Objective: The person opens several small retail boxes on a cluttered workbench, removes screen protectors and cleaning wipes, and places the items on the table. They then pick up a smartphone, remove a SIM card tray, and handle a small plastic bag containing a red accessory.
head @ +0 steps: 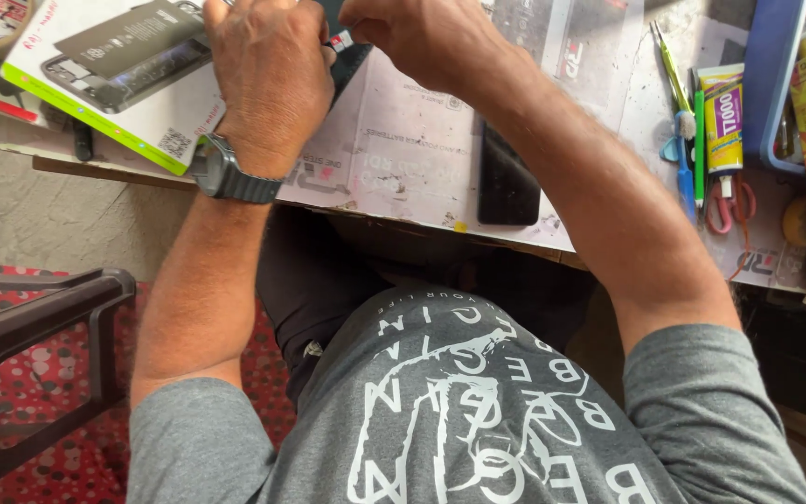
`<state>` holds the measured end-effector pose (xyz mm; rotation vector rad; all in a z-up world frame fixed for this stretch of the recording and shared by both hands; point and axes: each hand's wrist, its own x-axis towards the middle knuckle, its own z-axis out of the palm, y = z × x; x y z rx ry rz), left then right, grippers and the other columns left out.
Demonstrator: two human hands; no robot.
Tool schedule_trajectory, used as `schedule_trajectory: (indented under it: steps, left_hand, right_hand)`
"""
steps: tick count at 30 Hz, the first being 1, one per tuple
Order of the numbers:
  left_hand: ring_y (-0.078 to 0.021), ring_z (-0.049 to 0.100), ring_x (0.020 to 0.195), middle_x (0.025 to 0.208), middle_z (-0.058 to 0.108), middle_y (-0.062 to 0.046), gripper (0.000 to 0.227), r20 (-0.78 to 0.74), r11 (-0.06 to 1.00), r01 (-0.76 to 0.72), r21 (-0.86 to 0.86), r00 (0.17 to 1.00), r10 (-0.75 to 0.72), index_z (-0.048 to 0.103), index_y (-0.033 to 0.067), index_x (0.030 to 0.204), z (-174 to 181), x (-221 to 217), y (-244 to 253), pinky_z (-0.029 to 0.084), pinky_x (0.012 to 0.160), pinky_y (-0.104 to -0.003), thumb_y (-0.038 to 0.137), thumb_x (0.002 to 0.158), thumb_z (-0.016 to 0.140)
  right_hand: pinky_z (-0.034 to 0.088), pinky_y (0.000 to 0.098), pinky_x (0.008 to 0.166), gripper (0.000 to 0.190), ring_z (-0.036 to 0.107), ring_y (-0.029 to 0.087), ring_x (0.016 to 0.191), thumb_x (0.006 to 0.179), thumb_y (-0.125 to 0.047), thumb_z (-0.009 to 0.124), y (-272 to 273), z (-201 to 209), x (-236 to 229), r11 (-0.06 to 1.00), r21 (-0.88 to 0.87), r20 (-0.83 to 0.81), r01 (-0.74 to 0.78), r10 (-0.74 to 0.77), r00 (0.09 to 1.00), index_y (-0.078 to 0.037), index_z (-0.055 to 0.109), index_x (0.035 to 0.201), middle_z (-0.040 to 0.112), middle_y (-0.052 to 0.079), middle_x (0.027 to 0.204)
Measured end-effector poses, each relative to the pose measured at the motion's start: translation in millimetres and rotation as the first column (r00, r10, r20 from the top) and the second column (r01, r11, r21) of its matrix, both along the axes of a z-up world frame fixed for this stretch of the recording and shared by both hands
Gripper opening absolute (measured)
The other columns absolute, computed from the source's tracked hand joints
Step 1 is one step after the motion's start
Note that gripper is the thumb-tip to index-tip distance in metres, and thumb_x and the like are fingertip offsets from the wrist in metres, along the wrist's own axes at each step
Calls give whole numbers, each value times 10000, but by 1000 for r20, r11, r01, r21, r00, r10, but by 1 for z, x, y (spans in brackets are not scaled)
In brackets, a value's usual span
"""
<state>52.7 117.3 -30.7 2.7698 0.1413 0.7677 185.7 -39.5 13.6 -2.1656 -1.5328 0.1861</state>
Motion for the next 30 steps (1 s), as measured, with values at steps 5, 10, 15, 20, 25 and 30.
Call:
schedule_trajectory:
  steps: [5, 10, 15, 20, 25, 30]
  left_hand:
    - [-266, 651, 890, 884, 703, -93, 55, -46, 999, -41, -15, 998, 41, 753, 72, 890, -1, 0, -3, 397, 841, -469, 53, 842, 772]
    - [-250, 643, 932, 923, 696, -85, 74, -20, 998, -67, 20, 998, 67, 748, 67, 906, -6, 0, -6, 410, 851, -444, 46, 836, 757]
    - [-242, 631, 899, 907, 678, -75, 45, -15, 995, -88, -36, 996, 88, 748, 75, 876, -8, -1, -6, 405, 818, -442, 101, 876, 786]
    - [-223, 621, 878, 873, 651, -51, 39, -18, 994, -96, -49, 995, 95, 759, 107, 892, -11, 0, -9, 400, 813, -436, 73, 899, 776]
    - [-214, 606, 829, 843, 664, -58, 35, 7, 995, -84, -45, 996, 85, 759, 105, 919, -13, 3, -9, 395, 802, -434, 119, 898, 783]
    - [-224, 614, 804, 776, 666, -52, 61, -14, 992, -84, -93, 996, 84, 750, 108, 873, -15, 5, -9, 388, 792, -441, 136, 874, 804]
  right_hand:
    - [564, 260, 504, 114, 701, 136, 593, 985, -153, 720, 16, -19, 5, 995, -97, 6, -25, 26, 1000, -91, 807, 1023, 771, 83, 797]
    - [586, 270, 547, 113, 721, 146, 647, 975, -146, 714, 16, -26, 6, 993, -119, -40, -8, 3, 999, -96, 810, 1010, 775, 85, 816]
    - [598, 286, 576, 109, 729, 155, 685, 974, -144, 709, 21, -21, 5, 984, -176, -95, 21, -38, 995, -101, 805, 1004, 773, 87, 837]
    - [604, 294, 600, 100, 733, 149, 712, 977, -144, 711, 24, -16, 7, 977, -212, -150, 9, -41, 988, -100, 796, 1004, 774, 85, 856]
    - [594, 304, 566, 106, 722, 145, 675, 970, -188, 719, 27, -15, 9, 942, -328, -168, 76, -137, 976, -124, 790, 1015, 766, 81, 843]
    - [595, 305, 572, 104, 724, 143, 692, 951, -182, 732, 28, -18, 13, 950, -307, -172, 47, -104, 980, -128, 796, 1013, 772, 84, 853]
